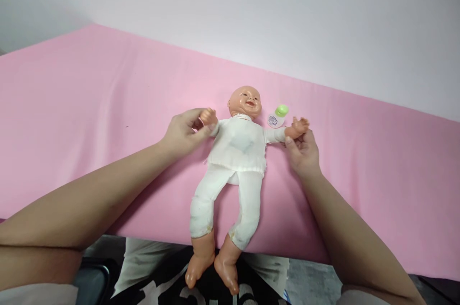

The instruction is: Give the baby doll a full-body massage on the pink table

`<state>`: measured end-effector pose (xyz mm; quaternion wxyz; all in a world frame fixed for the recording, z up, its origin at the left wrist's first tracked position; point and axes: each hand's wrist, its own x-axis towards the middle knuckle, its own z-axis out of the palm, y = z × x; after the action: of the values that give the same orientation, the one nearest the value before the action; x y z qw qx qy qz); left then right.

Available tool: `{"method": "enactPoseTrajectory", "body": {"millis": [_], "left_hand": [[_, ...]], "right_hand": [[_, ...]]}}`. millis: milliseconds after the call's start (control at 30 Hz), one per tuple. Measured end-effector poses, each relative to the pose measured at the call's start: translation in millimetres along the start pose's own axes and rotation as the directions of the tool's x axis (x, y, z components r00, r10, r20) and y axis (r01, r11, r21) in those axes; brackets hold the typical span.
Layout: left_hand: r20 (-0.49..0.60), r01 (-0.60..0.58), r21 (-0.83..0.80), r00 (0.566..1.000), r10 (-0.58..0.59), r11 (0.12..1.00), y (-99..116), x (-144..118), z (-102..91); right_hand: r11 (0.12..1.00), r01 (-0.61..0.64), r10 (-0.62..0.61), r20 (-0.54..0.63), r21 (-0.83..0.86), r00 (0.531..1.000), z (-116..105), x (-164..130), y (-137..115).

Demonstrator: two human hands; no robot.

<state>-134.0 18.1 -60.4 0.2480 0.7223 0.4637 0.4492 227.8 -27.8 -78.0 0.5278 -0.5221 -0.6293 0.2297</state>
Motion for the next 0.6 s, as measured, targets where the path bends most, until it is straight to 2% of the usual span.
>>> {"method": "enactPoseTrajectory", "body": {"millis": [33, 100, 200, 267, 333, 400, 467, 533, 600], "left_hand": [[-0.037, 0.112, -0.056, 0.993, -0.114, 0.992, -6, 5, -2.0], [-0.072, 0.3, -0.162, 0.946, -0.315, 0.94, -21, 17, -5.4], [-0.07, 0.522, -0.269, 0.828, -0.557, 0.809, -40, 35, -8.8], [-0.044, 0.596, -0.327, 0.765, -0.642, 0.733, -47, 43, -10.1], [-0.015, 0.618, -0.37, 0.742, -0.67, 0.693, -50, 47, -10.6], [0.0, 0.606, -0.393, 0.752, -0.659, 0.692, -50, 47, -10.3], [-0.017, 0.563, -0.382, 0.788, -0.615, 0.733, -48, 44, -9.6], [-0.047, 0.474, -0.334, 0.855, -0.517, 0.815, -42, 38, -9.0], [-0.063, 0.335, -0.259, 0.93, -0.362, 0.906, -31, 28, -8.7]], "right_hand": [[0.996, -0.071, 0.073, -0.044, 0.045, 0.996, -4, 5, 6], [0.962, -0.246, 0.256, -0.083, 0.115, 0.963, -12, 14, 17], [0.855, -0.479, 0.5, -0.074, 0.198, 0.863, -18, 26, 29], [0.803, -0.552, 0.576, -0.054, 0.227, 0.816, -19, 30, 34], [0.788, -0.57, 0.593, -0.039, 0.236, 0.804, -19, 33, 36], [0.796, -0.558, 0.581, -0.038, 0.235, 0.813, -19, 33, 36], [0.828, -0.516, 0.539, -0.057, 0.22, 0.84, -18, 30, 34], [0.892, -0.424, 0.44, -0.092, 0.156, 0.893, -15, 23, 26], [0.966, -0.26, 0.26, -0.121, 0.017, 0.958, -8, 12, 13]]}}
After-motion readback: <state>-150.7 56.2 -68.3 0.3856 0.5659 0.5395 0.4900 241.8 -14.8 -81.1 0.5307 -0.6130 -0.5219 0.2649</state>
